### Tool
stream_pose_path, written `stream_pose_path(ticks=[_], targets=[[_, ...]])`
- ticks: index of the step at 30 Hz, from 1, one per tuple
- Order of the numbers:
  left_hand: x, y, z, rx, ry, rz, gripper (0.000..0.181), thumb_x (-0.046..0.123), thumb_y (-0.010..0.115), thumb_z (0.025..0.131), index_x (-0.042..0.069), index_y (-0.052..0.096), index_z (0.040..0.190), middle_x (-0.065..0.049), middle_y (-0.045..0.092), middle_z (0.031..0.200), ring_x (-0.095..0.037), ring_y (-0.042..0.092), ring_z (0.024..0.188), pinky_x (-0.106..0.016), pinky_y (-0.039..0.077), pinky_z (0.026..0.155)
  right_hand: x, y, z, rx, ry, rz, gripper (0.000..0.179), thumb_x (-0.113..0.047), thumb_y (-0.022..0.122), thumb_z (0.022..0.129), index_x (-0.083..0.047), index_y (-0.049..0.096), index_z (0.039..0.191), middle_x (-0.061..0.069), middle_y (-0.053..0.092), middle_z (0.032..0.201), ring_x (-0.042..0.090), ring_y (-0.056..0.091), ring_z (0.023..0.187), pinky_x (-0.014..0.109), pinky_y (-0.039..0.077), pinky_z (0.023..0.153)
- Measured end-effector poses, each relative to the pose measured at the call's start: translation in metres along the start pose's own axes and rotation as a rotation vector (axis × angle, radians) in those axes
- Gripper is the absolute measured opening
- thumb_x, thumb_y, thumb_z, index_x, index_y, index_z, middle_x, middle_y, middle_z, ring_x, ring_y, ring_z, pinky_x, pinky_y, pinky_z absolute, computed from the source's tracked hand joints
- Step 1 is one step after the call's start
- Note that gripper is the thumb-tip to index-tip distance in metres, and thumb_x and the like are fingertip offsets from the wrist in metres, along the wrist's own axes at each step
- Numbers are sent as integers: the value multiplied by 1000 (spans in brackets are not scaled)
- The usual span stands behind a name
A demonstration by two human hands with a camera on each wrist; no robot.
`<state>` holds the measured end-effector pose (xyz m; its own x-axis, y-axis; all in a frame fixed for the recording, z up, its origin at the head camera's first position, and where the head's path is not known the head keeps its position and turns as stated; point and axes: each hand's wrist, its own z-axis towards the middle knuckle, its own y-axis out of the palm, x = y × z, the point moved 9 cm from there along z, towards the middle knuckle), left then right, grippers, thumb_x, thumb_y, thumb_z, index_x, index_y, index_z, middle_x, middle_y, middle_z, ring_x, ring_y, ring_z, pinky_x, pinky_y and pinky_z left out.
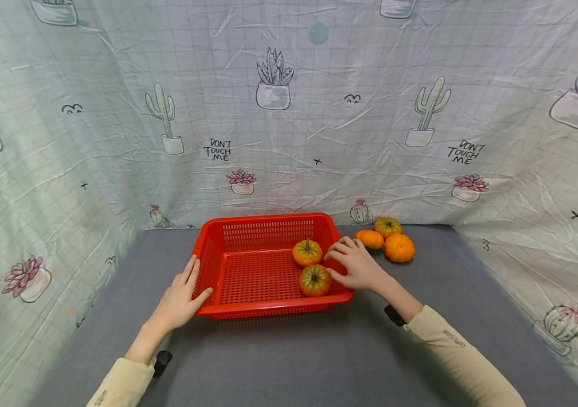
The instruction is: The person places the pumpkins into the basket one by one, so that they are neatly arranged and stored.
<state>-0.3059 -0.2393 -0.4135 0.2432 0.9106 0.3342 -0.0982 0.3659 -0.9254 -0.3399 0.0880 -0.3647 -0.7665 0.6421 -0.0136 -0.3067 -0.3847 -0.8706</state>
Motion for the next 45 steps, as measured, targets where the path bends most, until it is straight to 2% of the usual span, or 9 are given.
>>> stream_pose_path(ticks=[5, 15, 19, 25, 33, 37, 40, 45], targets=[[0, 0, 0, 1, 7, -2, 76, 43, 46, 88, -2, 16, 141, -17, 12, 149, -41, 35, 119, -59, 37, 83, 9, -12, -13, 75, 14, 4, 14, -22, 65, 75, -16, 64, 88, 0, 59, 91, 19, 44, 90, 38, 34, 75], [1, -1, 1, -5, -5, -4, 76, 42, 47, 88, -1, 16, 142, -16, 11, 150, -41, 35, 119, -59, 37, 84, 24, -26, -35, 140, 36, 22, 16, -16, 67, 74, -13, 65, 90, 1, 60, 93, 20, 47, 89, 39, 36, 74], [0, 0, 0, -6, -5, -1, 76, 43, 47, 88, -1, 16, 142, -17, 12, 149, -43, 34, 119, -60, 36, 85, 36, -29, -44, 163, 71, 25, 20, -12, 69, 71, -11, 65, 90, 2, 60, 92, 20, 47, 87, 38, 34, 70], [0, -1, 0, 0, -2, -4, 76, 43, 47, 88, -2, 16, 141, -17, 12, 149, -43, 35, 119, -60, 36, 84, 56, -31, -59, 187, 130, -2, 21, -10, 70, 70, -10, 64, 90, 4, 60, 92, 22, 48, 88, 42, 38, 75], [0, 1, 1, -10, -6, -1, 77, 44, 46, 88, -2, 16, 141, -17, 11, 150, -43, 34, 120, -61, 35, 86, 88, -29, -80, 207, 254, -48, 20, -11, 67, 74, -7, 64, 94, 9, 58, 96, 28, 50, 88, 45, 36, 73], [1, 0, 1, -3, -2, -3, 76, 44, 46, 88, -2, 17, 141, -17, 12, 149, -42, 34, 120, -60, 36, 85, 105, -27, -88, 214, 313, -93, 20, -11, 66, 75, -5, 64, 94, 11, 58, 94, 29, 48, 87, 41, 33, 67], [2, 0, 0, 2, 2, -1, 76, 43, 46, 88, -2, 17, 141, -17, 12, 149, -42, 35, 120, -60, 36, 84, 119, -25, -92, 190, 379, -103, 21, -13, 65, 77, -4, 63, 95, 12, 57, 95, 29, 46, 87, 40, 31, 66], [1, -1, 0, 8, 2, -1, 75, 42, 47, 88, -2, 17, 141, -17, 12, 149, -41, 35, 120, -59, 37, 84, 142, -19, -99, 107, 513, -107, 30, -18, 61, 80, -1, 58, 105, 18, 53, 103, 36, 42, 94, 47, 31, 70]])
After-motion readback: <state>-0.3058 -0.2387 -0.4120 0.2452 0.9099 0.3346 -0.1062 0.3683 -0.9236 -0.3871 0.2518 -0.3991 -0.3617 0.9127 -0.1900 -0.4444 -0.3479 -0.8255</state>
